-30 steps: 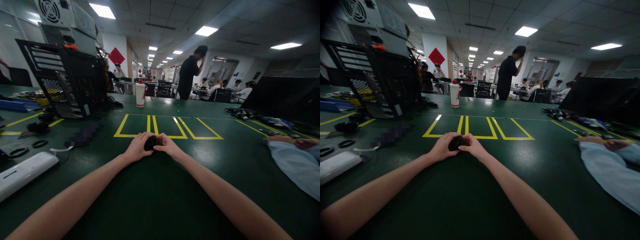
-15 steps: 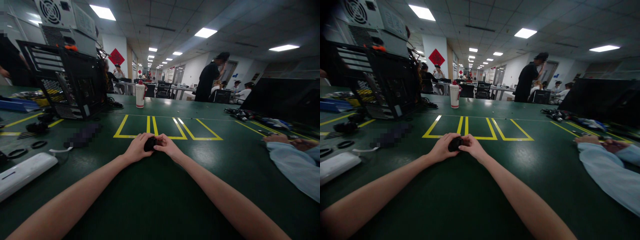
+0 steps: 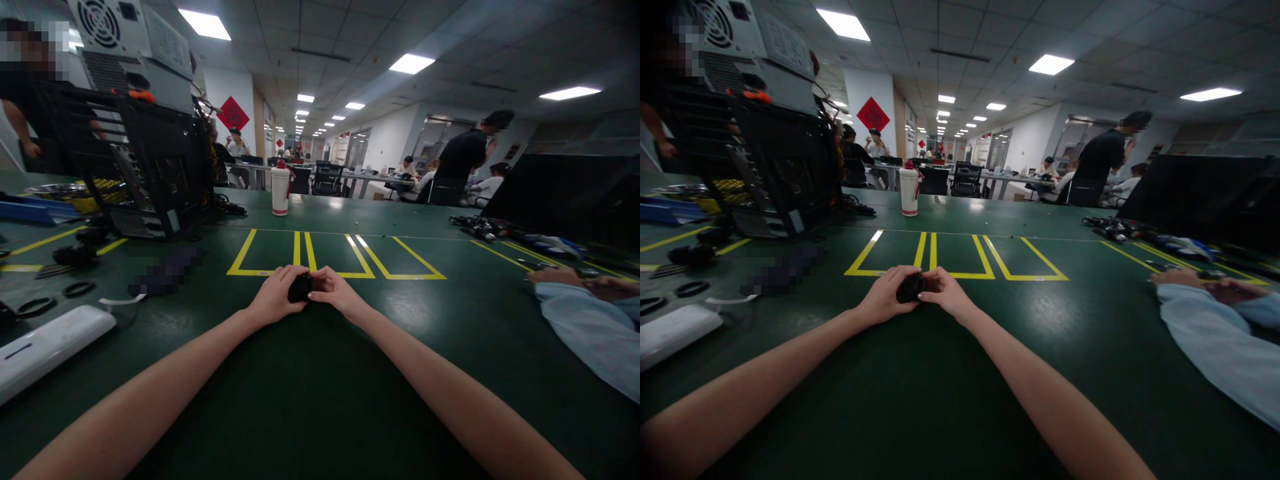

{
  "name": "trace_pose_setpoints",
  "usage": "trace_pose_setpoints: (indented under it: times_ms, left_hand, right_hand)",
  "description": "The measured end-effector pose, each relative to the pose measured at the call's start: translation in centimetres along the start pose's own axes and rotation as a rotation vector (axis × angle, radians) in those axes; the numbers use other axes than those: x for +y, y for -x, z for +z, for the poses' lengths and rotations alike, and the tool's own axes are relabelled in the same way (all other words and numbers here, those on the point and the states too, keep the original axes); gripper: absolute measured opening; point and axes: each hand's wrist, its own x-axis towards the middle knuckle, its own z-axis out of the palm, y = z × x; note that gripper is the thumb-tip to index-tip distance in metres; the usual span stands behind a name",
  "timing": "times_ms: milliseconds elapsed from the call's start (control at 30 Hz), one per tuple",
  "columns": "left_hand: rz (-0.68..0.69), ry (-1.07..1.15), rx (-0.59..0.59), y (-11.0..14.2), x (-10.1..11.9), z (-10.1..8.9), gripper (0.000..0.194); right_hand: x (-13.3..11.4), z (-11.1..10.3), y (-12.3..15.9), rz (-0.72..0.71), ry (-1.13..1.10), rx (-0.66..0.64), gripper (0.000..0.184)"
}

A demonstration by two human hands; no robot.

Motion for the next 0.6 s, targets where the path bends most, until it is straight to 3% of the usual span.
trace_pose_setpoints:
  times_ms: [167,267,500,600]
  left_hand:
    - [0.000,-0.006,0.007,0.00,0.01,0.02,0.057]
    - [0.002,-0.002,0.012,0.01,-0.04,0.09,0.056]
    - [0.000,0.006,0.004,0.03,-0.14,0.07,0.057]
    - [-0.003,0.010,0.003,0.02,-0.08,0.00,0.056]
  right_hand:
    - [0.15,0.53,-0.29,-0.039,0.026,0.112,0.022]
    - [0.37,0.62,-0.61,-0.018,0.045,0.156,0.024]
    - [0.51,-0.14,-0.16,0.000,0.021,0.024,0.038]
    - [0.47,-0.14,-0.03,-0.020,0.039,0.027,0.033]
